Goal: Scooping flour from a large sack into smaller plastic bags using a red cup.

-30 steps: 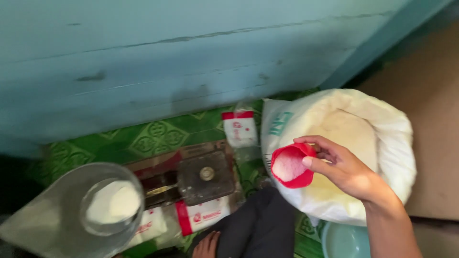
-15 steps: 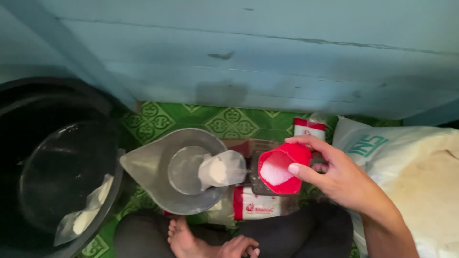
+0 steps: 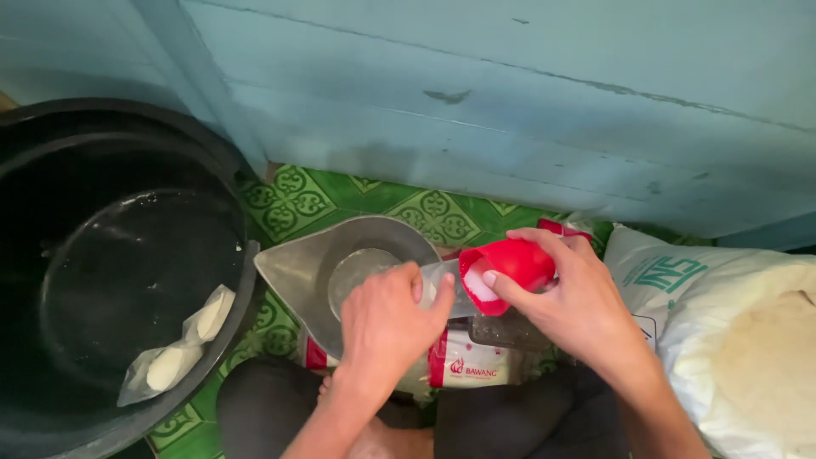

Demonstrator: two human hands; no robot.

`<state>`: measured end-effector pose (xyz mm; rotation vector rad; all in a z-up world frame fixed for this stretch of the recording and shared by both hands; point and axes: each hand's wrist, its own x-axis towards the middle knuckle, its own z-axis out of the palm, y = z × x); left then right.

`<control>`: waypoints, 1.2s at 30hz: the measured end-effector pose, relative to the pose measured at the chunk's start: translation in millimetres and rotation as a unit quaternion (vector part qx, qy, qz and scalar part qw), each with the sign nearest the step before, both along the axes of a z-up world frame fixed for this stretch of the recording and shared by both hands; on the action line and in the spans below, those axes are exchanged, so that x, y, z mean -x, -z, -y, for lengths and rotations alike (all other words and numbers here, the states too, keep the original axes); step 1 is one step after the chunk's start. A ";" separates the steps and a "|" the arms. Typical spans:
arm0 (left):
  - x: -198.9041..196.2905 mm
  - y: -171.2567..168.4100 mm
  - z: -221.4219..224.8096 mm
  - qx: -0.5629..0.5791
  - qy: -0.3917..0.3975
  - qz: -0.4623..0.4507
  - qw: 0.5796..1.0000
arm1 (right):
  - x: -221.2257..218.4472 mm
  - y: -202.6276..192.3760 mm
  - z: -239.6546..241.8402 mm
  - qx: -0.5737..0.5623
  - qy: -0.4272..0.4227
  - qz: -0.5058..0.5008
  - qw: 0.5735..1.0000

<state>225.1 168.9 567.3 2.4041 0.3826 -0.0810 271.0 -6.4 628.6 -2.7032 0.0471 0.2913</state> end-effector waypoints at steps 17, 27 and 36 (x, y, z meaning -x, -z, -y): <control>-17.6 11.7 -1.8 0.035 0.085 -0.025 0.995 | 6.3 5.6 -22.1 0.028 -0.024 0.031 0.999; -20.0 11.3 -0.6 0.050 0.088 -0.036 0.994 | 9.2 12.2 -25.9 0.038 -0.051 0.075 0.995; -21.9 9.9 -4.6 0.063 0.074 -0.036 0.995 | 10.6 10.9 -30.7 0.053 -0.052 0.086 0.994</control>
